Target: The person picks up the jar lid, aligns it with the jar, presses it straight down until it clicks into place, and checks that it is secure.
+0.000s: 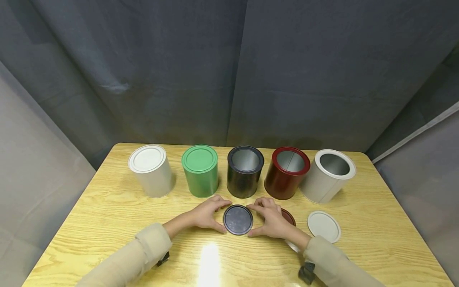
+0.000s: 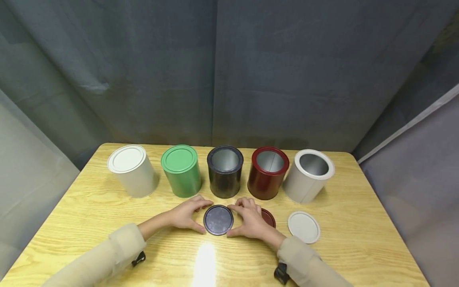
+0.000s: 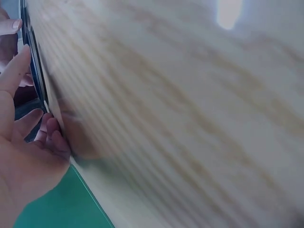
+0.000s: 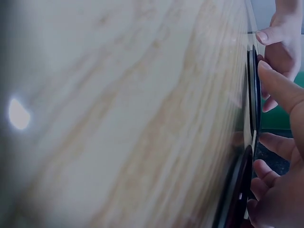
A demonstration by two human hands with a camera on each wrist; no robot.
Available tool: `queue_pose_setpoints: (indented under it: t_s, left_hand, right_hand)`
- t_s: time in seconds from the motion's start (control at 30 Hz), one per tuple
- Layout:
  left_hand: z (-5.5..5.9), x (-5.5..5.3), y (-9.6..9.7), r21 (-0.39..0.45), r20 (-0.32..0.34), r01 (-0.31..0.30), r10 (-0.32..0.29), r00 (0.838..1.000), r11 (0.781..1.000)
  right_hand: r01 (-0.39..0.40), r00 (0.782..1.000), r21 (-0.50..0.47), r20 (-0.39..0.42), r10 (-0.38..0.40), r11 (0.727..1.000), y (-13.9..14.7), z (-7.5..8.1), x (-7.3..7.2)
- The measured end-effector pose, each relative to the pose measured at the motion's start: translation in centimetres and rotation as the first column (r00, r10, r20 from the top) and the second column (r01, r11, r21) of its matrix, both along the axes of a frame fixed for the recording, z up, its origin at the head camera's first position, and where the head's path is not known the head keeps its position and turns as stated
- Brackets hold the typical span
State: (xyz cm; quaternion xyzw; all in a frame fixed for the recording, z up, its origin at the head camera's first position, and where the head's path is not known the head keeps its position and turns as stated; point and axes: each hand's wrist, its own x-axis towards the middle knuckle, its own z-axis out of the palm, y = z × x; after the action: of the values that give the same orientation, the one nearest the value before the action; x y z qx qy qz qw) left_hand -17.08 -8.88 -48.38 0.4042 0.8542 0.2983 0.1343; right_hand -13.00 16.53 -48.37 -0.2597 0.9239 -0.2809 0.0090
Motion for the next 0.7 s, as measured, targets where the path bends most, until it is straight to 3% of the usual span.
queue_pose_setpoints:
  t_s: [0.27,0.7]
  left_hand:
    - [-0.14,0.10,0.24,-0.074,-0.015,-0.021,0.020,1.000,0.997]
    - [-0.13,0.15,0.46,-0.094,-0.060,-0.054,0.048,0.997,0.994]
  right_hand:
    - [0.021,1.000,0.059,0.002,-0.021,0.998,-0.26,-0.25,0.00]
    - [0.014,1.000,0.061,-0.010,-0.014,0.998,-0.53,-0.30,-0.12]
